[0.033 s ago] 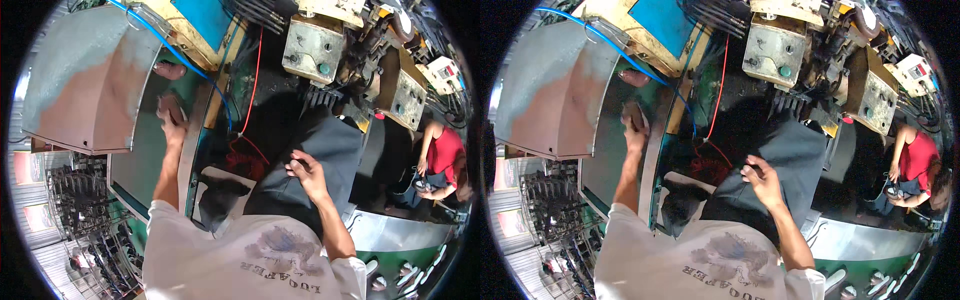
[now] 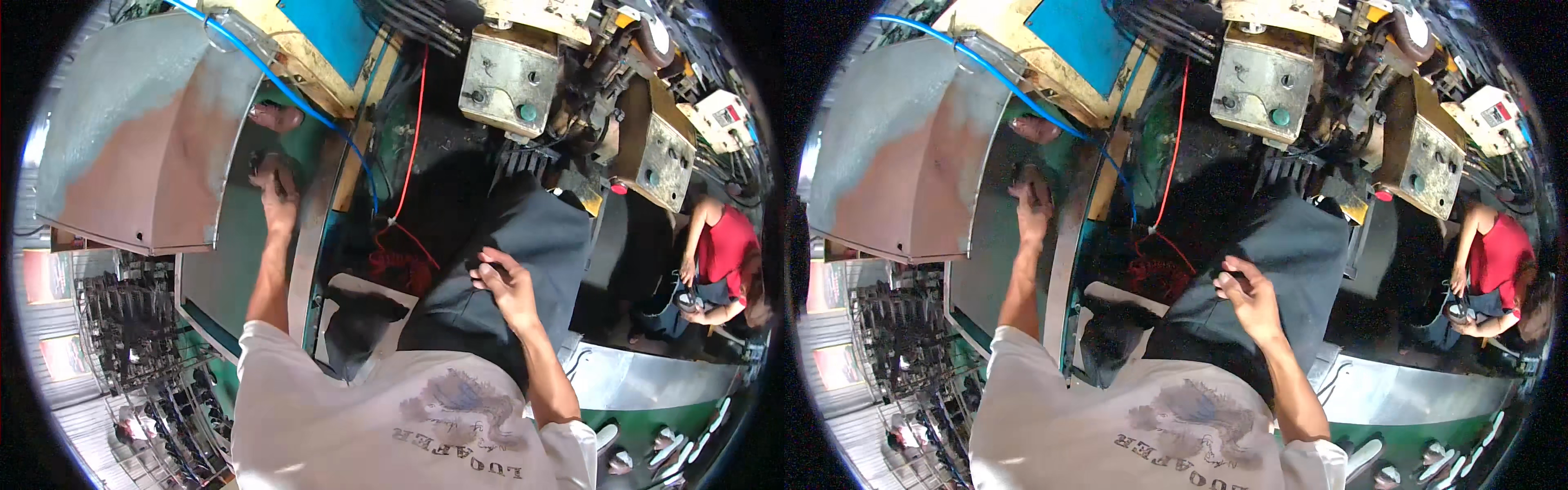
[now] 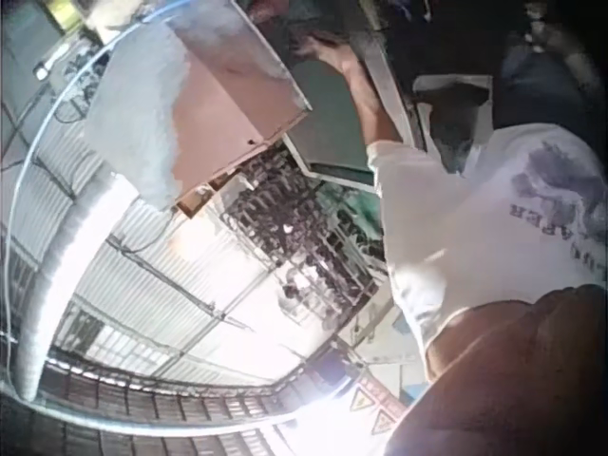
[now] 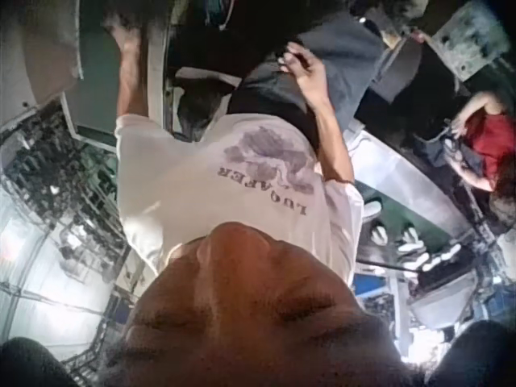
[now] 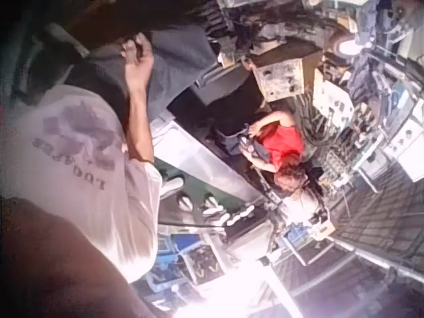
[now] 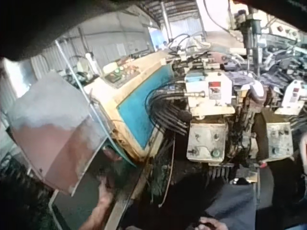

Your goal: The worker is placing shoe components into an industrial machine for lasting and removing they from a conveyor belt.

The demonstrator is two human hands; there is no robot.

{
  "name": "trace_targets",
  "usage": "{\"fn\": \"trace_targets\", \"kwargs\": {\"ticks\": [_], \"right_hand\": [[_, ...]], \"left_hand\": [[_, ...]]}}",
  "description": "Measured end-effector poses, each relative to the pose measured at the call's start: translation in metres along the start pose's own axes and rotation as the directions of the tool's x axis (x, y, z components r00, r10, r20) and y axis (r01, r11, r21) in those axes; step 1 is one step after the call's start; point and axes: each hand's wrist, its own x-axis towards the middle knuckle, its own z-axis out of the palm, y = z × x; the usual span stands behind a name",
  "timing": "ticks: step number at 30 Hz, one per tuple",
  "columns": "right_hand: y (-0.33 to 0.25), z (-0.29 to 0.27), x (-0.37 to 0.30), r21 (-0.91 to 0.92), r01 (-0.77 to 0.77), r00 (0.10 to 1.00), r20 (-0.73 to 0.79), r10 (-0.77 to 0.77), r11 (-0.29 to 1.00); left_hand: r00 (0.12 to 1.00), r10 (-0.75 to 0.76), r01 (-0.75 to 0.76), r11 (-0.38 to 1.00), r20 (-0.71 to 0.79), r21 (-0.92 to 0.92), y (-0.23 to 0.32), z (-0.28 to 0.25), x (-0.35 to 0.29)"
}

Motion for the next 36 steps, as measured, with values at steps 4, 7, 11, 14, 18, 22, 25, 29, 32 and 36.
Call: {"fn": "trace_targets", "kwargs": {"ticks": [4, 7, 11, 14, 18, 22, 25, 29, 32, 36], "right_hand": [[0.004, -0.046, -0.034, -0.015, 0.092, 0.98, -0.177, -0.093, 0.996], [0.002, -0.091, -0.068, -0.05, 0.063, 0.907, -0.413, -0.078, 0.997], [0.115, -0.203, -0.172, -0.198, -0.076, 0.53, -0.838, -0.128, 0.977], [0.195, -0.255, -0.321, -0.225, -0.611, 0.057, -0.969, -0.241, 0.759], [0.283, -0.265, -0.514, 0.165, -0.788, -0.307, -0.94, -0.147, 0.593], [0.321, -0.268, -0.589, 0.128, -0.785, -0.15, -0.989, 0.014, 0.606], [0.317, -0.291, -0.55, -0.108, -0.795, 0.051, -0.992, -0.112, 0.597], [0.284, -0.293, -0.468, -0.163, -0.817, 0.032, -0.97, -0.24, 0.552], [0.28, -0.266, -0.476, 0.013, -0.555, 0.093, -0.993, 0.078, 0.832], [0.317, -0.191, -0.457, 0.162, -0.825, -0.339, -0.909, -0.244, 0.542]], "left_hand": [[0.881, 0.473, -0.473, 0.88, 0.011, 0.045, 0.052, 0.056, 0.032], [0.888, 0.385, -0.198, 0.813, 0.251, -0.548, 0.072, 0.108, 0.011], [0.658, 0.481, 0.124, 0.69, 0.58, -0.713, 0.158, 0.199, -0.115], [0.498, 0.574, -0.071, 0.774, 0.65, -0.629, 0.185, 0.252, -0.209], [0.282, 0.749, -0.416, 0.658, 0.599, -0.627, 0.216, 0.267, -0.246], [0.275, 0.663, -0.296, 0.748, 0.696, -0.595, 0.229, 0.254, -0.23], [0.285, 0.623, -0.236, 0.782, 0.728, -0.577, 0.232, 0.242, -0.228], [0.233, 0.622, -0.28, 0.779, 0.748, -0.561, 0.245, 0.235, -0.253], [0.172, 0.639, -0.332, 0.754, 0.75, -0.567, 0.264, 0.235, -0.285], [0.095, 0.655, -0.36, 0.725, 0.75, -0.587, 0.283, 0.232, -0.321]]}}
